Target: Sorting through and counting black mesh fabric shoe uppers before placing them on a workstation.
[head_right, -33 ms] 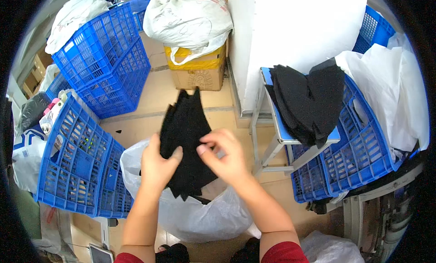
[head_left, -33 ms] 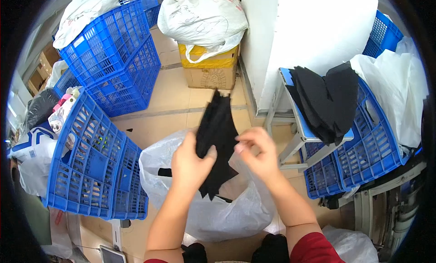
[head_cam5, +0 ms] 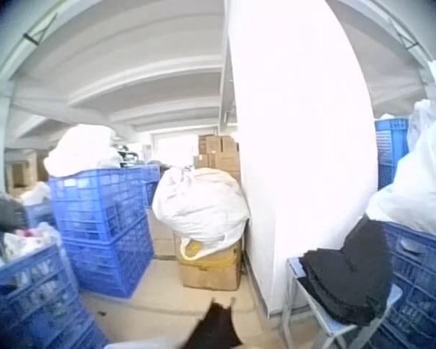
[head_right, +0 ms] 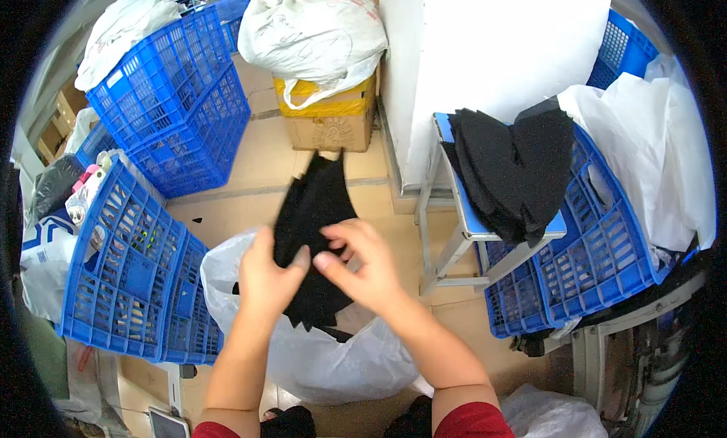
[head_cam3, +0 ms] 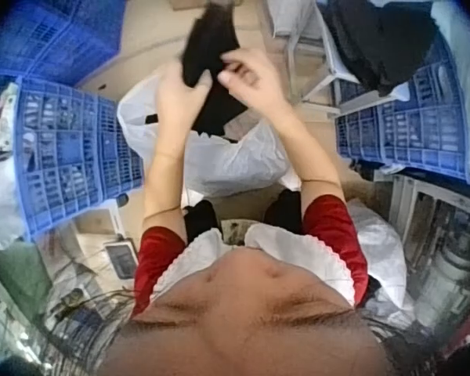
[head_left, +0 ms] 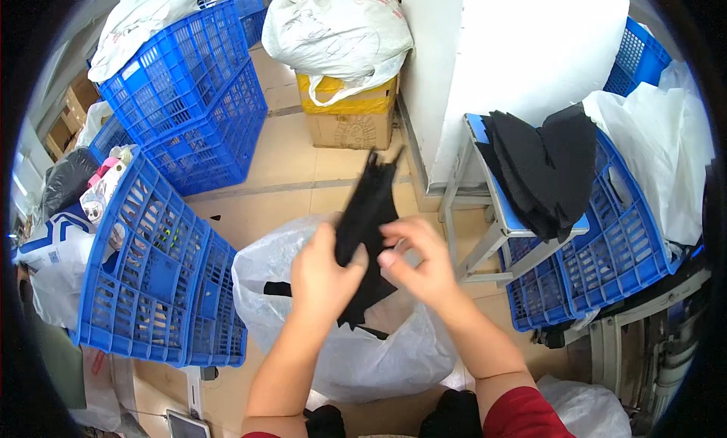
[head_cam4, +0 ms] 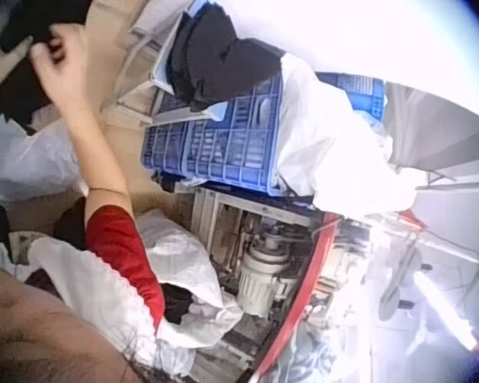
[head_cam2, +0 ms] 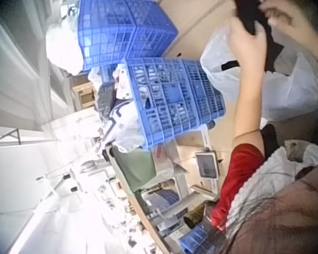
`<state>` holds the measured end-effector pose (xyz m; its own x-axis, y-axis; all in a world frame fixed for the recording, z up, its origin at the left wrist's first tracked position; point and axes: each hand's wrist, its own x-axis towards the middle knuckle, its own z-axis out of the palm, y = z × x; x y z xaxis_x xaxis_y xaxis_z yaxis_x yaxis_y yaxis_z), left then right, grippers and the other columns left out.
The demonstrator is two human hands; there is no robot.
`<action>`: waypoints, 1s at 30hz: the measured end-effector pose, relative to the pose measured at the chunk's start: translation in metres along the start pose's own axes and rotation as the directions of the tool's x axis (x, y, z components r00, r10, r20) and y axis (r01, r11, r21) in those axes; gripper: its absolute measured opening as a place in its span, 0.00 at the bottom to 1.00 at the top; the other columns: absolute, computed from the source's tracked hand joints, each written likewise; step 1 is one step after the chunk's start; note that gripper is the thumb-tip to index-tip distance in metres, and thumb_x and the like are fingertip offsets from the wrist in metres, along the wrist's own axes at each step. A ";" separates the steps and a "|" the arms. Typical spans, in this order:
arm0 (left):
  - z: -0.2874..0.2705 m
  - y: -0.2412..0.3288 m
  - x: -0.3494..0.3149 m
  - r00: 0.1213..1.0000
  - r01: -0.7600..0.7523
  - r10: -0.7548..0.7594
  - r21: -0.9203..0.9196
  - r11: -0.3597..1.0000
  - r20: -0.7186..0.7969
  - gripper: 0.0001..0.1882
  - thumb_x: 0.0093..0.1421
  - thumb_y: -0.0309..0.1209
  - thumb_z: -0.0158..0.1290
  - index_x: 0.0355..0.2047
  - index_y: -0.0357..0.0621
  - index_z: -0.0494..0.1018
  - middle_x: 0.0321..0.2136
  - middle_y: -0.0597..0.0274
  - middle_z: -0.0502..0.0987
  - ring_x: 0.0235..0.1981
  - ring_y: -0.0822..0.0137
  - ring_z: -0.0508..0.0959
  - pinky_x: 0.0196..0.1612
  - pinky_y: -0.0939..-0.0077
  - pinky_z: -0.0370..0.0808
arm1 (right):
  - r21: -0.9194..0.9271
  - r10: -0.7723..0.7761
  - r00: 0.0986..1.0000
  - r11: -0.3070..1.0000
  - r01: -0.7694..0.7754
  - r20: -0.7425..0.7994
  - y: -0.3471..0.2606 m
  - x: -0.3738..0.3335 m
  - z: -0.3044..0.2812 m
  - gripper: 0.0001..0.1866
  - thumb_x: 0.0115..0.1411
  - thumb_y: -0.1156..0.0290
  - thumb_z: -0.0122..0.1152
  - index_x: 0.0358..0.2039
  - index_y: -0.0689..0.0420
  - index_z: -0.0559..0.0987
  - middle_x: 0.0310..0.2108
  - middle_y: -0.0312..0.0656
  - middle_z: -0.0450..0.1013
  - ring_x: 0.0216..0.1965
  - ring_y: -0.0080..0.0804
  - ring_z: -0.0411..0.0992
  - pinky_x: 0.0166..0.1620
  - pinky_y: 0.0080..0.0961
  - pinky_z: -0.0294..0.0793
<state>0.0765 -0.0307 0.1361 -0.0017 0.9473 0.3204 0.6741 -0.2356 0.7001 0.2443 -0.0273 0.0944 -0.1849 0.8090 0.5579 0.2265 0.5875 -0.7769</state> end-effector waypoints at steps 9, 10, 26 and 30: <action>-0.002 0.002 -0.003 0.932 -0.322 0.330 -0.076 0.944 0.149 0.39 0.44 0.39 0.64 0.52 0.30 0.64 0.46 0.43 0.71 0.47 0.50 0.73 0.47 0.63 0.73 | 0.360 0.318 0.936 0.900 -0.247 -0.152 -0.006 0.001 0.014 0.32 0.52 0.66 0.66 0.51 0.65 0.62 0.41 0.44 0.69 0.42 0.28 0.69 0.41 0.23 0.72; -0.004 0.000 -0.001 0.932 -0.323 0.331 -0.075 0.943 0.150 0.39 0.44 0.39 0.64 0.52 0.30 0.64 0.46 0.43 0.71 0.47 0.50 0.73 0.47 0.63 0.73 | 0.390 0.333 0.928 0.887 -0.249 -0.166 -0.005 0.002 0.014 0.30 0.52 0.68 0.65 0.51 0.65 0.62 0.39 0.43 0.70 0.41 0.26 0.70 0.39 0.22 0.73; -0.003 -0.004 0.001 0.974 -0.127 0.162 -0.209 0.970 0.160 0.23 0.50 0.25 0.52 0.47 0.29 0.68 0.32 0.43 0.77 0.35 0.51 0.79 0.37 0.68 0.78 | 0.242 0.309 0.943 0.931 -0.273 -0.126 0.006 -0.001 0.023 0.28 0.52 0.71 0.64 0.50 0.64 0.64 0.40 0.44 0.70 0.40 0.26 0.70 0.38 0.23 0.75; -0.002 -0.003 0.000 0.987 -0.013 0.042 -0.181 0.983 0.157 0.21 0.52 0.23 0.49 0.48 0.30 0.67 0.36 0.42 0.75 0.35 0.48 0.79 0.37 0.64 0.77 | 0.257 0.297 0.948 0.931 -0.260 -0.116 -0.004 0.001 0.021 0.26 0.53 0.72 0.63 0.51 0.64 0.65 0.40 0.43 0.70 0.40 0.25 0.70 0.39 0.22 0.74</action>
<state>0.0732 -0.0305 0.1348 0.1429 0.9588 0.2454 0.5294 -0.2835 0.7996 0.2235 -0.0287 0.0921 0.0032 0.9434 0.3318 0.0130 0.3317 -0.9433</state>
